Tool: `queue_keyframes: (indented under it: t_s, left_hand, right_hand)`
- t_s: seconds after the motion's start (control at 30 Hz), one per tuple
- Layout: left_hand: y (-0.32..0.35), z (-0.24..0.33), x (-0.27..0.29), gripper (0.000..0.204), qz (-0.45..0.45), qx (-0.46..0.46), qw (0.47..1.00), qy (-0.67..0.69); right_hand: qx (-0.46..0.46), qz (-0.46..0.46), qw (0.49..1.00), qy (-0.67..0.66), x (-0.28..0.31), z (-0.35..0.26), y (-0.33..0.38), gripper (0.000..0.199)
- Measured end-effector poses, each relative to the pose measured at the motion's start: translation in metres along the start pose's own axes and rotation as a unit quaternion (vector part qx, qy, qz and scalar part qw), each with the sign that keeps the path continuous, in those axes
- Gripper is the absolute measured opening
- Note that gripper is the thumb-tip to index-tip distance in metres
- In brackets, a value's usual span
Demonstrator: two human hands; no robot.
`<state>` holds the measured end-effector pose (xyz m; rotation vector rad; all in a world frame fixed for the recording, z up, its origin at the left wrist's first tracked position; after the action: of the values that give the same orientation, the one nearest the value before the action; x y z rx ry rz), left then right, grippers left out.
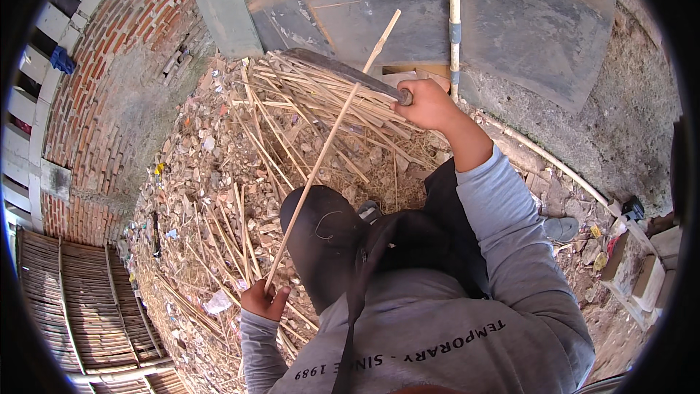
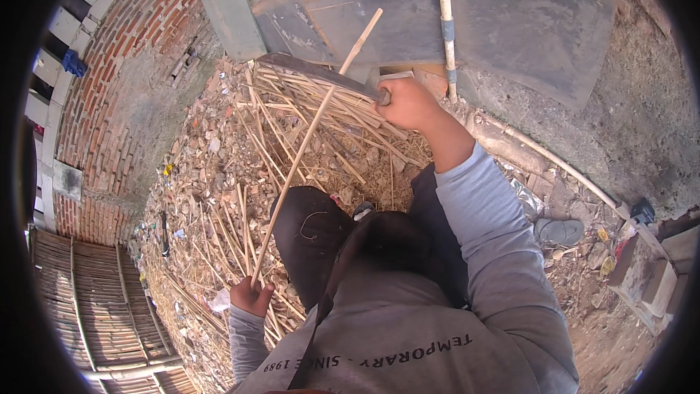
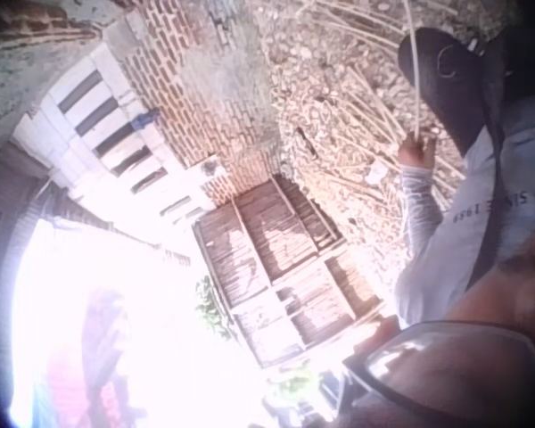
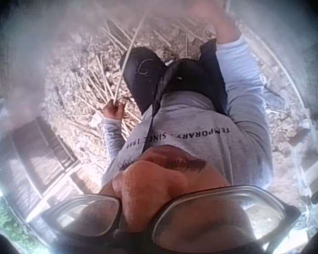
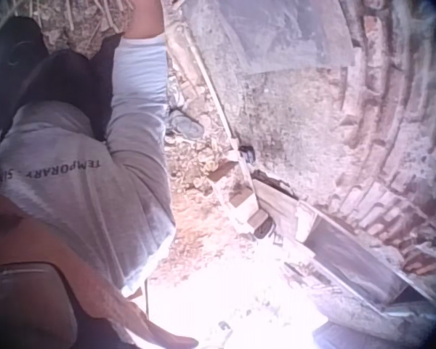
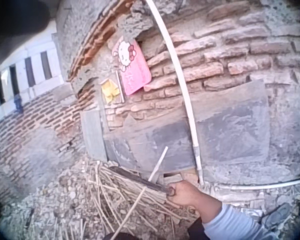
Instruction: The person uses a blade to shave thin strips from a bamboo stick, holding the stick with one hand and the tool with the other while sitting on the ground.
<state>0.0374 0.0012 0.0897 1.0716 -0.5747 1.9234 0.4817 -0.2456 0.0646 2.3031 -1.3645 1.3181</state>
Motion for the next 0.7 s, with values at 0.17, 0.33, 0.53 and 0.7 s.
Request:
queue_keyframes:
  t_s: [0.17, 0.33, 0.53, 0.7]
  left_hand:
    - [-0.002, 0.002, -0.008, 0.042, 0.001, 0.004, 1.000, 0.023]
    - [-0.007, 0.008, -0.012, 0.041, 0.001, -0.004, 0.999, 0.035]
    - [-0.003, 0.001, -0.012, 0.041, -0.003, 0.015, 0.999, 0.030]
    - [-0.006, 0.008, -0.013, 0.043, -0.009, 0.030, 0.999, 0.020]
  right_hand:
    - [-0.003, -0.009, 0.999, -0.048, -0.008, -0.011, 0.007, 0.035]
    - [0.140, -0.069, 0.988, 0.009, -0.017, -0.035, 0.014, 0.023]
    - [0.058, -0.062, 0.996, -0.002, -0.008, -0.022, 0.009, 0.027]
    - [0.035, 0.033, 0.999, -0.011, -0.003, -0.005, 0.006, 0.030]
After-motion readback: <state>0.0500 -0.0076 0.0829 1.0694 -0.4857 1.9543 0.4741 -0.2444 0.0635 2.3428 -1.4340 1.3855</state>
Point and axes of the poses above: each hand's wrist, its own y-axis away from the middle knuckle, its own x-axis out of the back of the hand, z = x × y, the point moved 2 cm from there along -y, towards the middle knuckle, and after that the axes turned 5 degrees about y, right-handed, at the moved point
